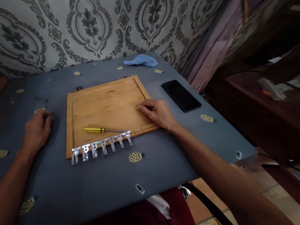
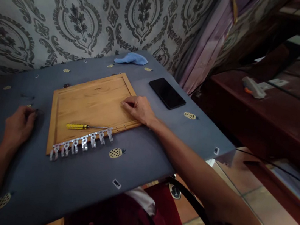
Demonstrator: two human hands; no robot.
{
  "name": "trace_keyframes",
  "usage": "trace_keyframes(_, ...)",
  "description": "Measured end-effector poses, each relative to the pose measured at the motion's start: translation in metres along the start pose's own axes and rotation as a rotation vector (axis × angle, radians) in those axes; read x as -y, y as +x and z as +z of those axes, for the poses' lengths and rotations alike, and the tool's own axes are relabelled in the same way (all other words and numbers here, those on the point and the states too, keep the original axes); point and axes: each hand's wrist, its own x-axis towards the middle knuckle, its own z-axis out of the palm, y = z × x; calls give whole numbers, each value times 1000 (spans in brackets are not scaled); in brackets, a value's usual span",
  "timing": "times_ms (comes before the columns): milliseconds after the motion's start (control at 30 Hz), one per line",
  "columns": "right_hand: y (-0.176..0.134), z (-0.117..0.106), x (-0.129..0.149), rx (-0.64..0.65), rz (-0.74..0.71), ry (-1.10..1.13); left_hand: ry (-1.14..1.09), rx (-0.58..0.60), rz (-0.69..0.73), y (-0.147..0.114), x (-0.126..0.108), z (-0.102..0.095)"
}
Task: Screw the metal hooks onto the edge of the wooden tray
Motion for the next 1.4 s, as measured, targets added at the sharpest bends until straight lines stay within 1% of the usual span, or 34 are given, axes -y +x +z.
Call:
trace_keyframes(167, 0, 1, -1, 26, -20, -43, -125, -28, -78, 0, -7, 0)
trace_keyframes(333, -1, 0, 4, 60, -78, -79, -167, -95, -67, 0, -23, -10)
trace_keyframes(400, -3, 0, 9, 70, -117, -86, -207, -89, -23, -1, -37, -15)
trace_keyframes(567, -11, 5, 30, 122, -234, -37, -325, 54, 188, -10, -89, -22)
trace_keyframes(633, -16, 8, 39, 150, -271, 0, -343, 81, 261, -13, -108, -23)
trace_keyframes(733, -23, 14, 47, 170, -293, 53, -374, 105, 335, -17, -125, -23)
trace_keyframes(833, -26, 19, 51, 182, -300, 109, -412, 119, 383, -19, -133, -22)
trace_keyframes(1033, -30, 24, 61, 186, -285, 244, -475, 189, 479, -29, -155, -16)
trace_keyframes(1200, -32, 23, 68, 245, -138, 572, -516, 245, 569, -39, -175, -10)
trace_keyframes(1300, -32, 25, 68, 284, -95, 642, -542, 259, 580, -43, -179, -8)
trace_keyframes(1400, -32, 29, 65, 324, -38, 713, -571, 270, 553, -45, -179, -8)
